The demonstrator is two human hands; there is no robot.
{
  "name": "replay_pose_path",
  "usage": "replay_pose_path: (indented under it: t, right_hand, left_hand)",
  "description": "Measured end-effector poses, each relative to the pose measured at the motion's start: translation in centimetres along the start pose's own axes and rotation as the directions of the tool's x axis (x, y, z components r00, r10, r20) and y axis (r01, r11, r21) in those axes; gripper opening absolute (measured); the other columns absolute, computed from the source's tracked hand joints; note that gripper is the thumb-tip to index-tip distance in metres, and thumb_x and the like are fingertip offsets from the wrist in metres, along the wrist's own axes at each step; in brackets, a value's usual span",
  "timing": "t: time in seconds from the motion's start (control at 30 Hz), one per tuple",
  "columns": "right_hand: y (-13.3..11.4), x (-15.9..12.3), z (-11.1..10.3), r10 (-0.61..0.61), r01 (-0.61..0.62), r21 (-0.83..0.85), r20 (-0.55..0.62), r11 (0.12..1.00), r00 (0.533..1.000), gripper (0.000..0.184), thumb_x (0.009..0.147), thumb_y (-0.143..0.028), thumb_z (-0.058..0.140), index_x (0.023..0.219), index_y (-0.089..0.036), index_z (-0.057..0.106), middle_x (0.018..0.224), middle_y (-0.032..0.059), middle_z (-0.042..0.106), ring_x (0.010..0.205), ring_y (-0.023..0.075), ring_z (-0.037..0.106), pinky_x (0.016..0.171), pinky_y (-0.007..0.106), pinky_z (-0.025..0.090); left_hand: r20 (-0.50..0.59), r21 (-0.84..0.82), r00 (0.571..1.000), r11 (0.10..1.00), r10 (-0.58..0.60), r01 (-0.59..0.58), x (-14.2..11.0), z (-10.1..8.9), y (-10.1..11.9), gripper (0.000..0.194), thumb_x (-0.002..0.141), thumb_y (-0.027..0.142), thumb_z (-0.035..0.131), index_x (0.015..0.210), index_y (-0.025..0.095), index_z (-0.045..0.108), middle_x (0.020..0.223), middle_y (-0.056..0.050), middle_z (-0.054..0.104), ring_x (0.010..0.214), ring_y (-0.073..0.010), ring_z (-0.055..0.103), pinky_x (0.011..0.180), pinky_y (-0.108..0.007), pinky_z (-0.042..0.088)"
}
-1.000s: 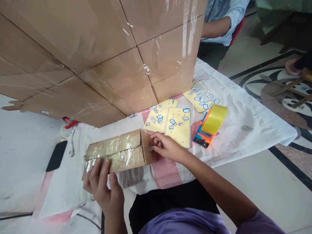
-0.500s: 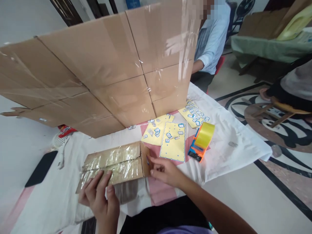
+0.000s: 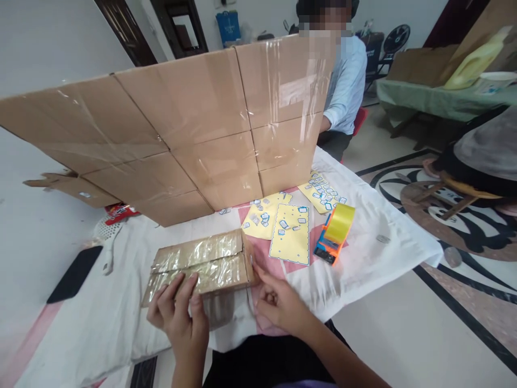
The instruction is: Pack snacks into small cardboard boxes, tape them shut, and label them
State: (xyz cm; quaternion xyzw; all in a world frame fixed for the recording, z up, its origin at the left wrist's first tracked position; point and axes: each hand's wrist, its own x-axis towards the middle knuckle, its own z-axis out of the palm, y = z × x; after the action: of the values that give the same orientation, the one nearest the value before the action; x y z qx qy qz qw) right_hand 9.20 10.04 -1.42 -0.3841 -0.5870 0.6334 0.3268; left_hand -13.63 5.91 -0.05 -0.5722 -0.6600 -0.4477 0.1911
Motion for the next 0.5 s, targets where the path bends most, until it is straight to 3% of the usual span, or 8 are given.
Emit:
replay_pose_path:
  t: [0.07, 0.13, 0.17, 0.2, 0.23, 0.3, 0.37, 0.5]
  right_hand:
    - [0.0, 0.0, -0.8, -0.080, 0.082, 0.002, -0.227, 0.997, 0.971, 0.068, 0.087, -0.027, 0.060, 0.153, -0.034, 0.047, 0.090, 0.0026, 0.068, 0.067, 0.0170, 0.052, 0.065, 0.034, 0.049]
    - [-0.2, -0.1, -1.8, -0.148, 0.167, -0.011, -0.527, 0.986, 0.837, 0.063, 0.093, -0.031, 0.052, 0.154, -0.039, 0.043, 0.108, 0.0059, 0.068, 0.071, 0.0199, 0.054, 0.070, 0.039, 0.053]
    - [-0.3, -0.2, -2.1, -0.165, 0.187, -0.029, -0.621, 0.982, 0.767, 0.063, 0.095, -0.032, 0.048, 0.157, -0.040, 0.037, 0.111, 0.0064, 0.068, 0.073, 0.0206, 0.054, 0.073, 0.041, 0.054]
    - [-0.4, -0.3, -2.4, -0.175, 0.189, -0.048, -0.644, 0.981, 0.745, 0.065, 0.096, -0.031, 0.046, 0.160, -0.040, 0.032, 0.110, 0.0066, 0.068, 0.074, 0.0212, 0.055, 0.075, 0.042, 0.054]
    - [-0.5, -0.3, -2.4, -0.192, 0.187, -0.070, -0.585, 0.980, 0.788, 0.069, 0.096, -0.031, 0.047, 0.161, -0.039, 0.029, 0.108, 0.0065, 0.069, 0.076, 0.0219, 0.057, 0.079, 0.043, 0.055]
    - [-0.6, -0.3, -2.1, -0.228, 0.197, -0.132, -0.298, 0.972, 0.927, 0.077, 0.088, -0.029, 0.059, 0.160, -0.034, 0.035, 0.110, 0.0078, 0.071, 0.091, 0.0255, 0.065, 0.089, 0.046, 0.056]
    - [-0.5, -0.2, -1.6, -0.215, 0.206, -0.185, -0.026, 0.961, 0.976, 0.081, 0.078, -0.023, 0.068, 0.155, -0.032, 0.046, 0.131, 0.0103, 0.067, 0.116, 0.0313, 0.064, 0.102, 0.051, 0.052]
    - [-0.5, 0.5, -1.1, -0.082, 0.078, -0.153, -0.018, 0.985, 0.997, 0.095, 0.076, -0.018, 0.069, 0.162, -0.034, 0.032, 0.163, 0.0089, 0.041, 0.139, 0.0350, 0.053, 0.111, 0.054, 0.047]
  left_hand:
    - [-0.004, 0.005, 1.000, 1.000, 0.007, -0.007, 0.0, 0.0, -0.1, 0.033, 0.099, 0.033, 0.051, 0.122, 0.022, 0.072, 0.135, -0.014, 0.063, 0.135, -0.0311, 0.045, 0.119, -0.053, 0.027]
    - [-0.006, 0.009, 1.000, 1.000, 0.015, -0.015, -0.1, -0.1, -0.2, 0.033, 0.099, 0.033, 0.052, 0.123, 0.023, 0.072, 0.134, -0.013, 0.063, 0.135, -0.0310, 0.046, 0.119, -0.053, 0.027]
    - [-0.005, 0.010, 1.000, 1.000, 0.018, -0.018, -0.1, -0.1, -0.3, 0.033, 0.099, 0.033, 0.052, 0.123, 0.023, 0.072, 0.134, -0.013, 0.064, 0.134, -0.0307, 0.047, 0.119, -0.053, 0.027]
    - [-0.004, 0.008, 1.000, 1.000, 0.020, -0.020, 0.0, -0.1, -0.3, 0.032, 0.098, 0.033, 0.053, 0.123, 0.023, 0.072, 0.134, -0.013, 0.064, 0.134, -0.0304, 0.048, 0.119, -0.053, 0.027]
    - [-0.003, 0.003, 1.000, 1.000, 0.021, -0.021, 0.0, -0.1, -0.4, 0.032, 0.098, 0.033, 0.053, 0.123, 0.023, 0.072, 0.134, -0.013, 0.064, 0.133, -0.0302, 0.049, 0.119, -0.053, 0.027]
    - [-0.010, -0.011, 1.000, 1.000, 0.025, -0.025, -0.1, 0.1, -0.7, 0.033, 0.098, 0.034, 0.053, 0.123, 0.024, 0.072, 0.134, -0.013, 0.064, 0.131, -0.0299, 0.051, 0.119, -0.053, 0.027]
    - [-0.026, -0.023, 0.999, 0.999, 0.030, -0.030, -0.1, 0.3, -1.1, 0.034, 0.097, 0.035, 0.054, 0.125, 0.026, 0.071, 0.134, -0.012, 0.065, 0.128, -0.0301, 0.054, 0.119, -0.054, 0.026]
    - [-0.050, -0.037, 0.997, 0.997, 0.059, -0.061, -0.6, 0.5, -2.2, 0.041, 0.093, 0.036, 0.057, 0.133, 0.031, 0.068, 0.135, -0.012, 0.065, 0.121, -0.0320, 0.057, 0.118, -0.057, 0.027]
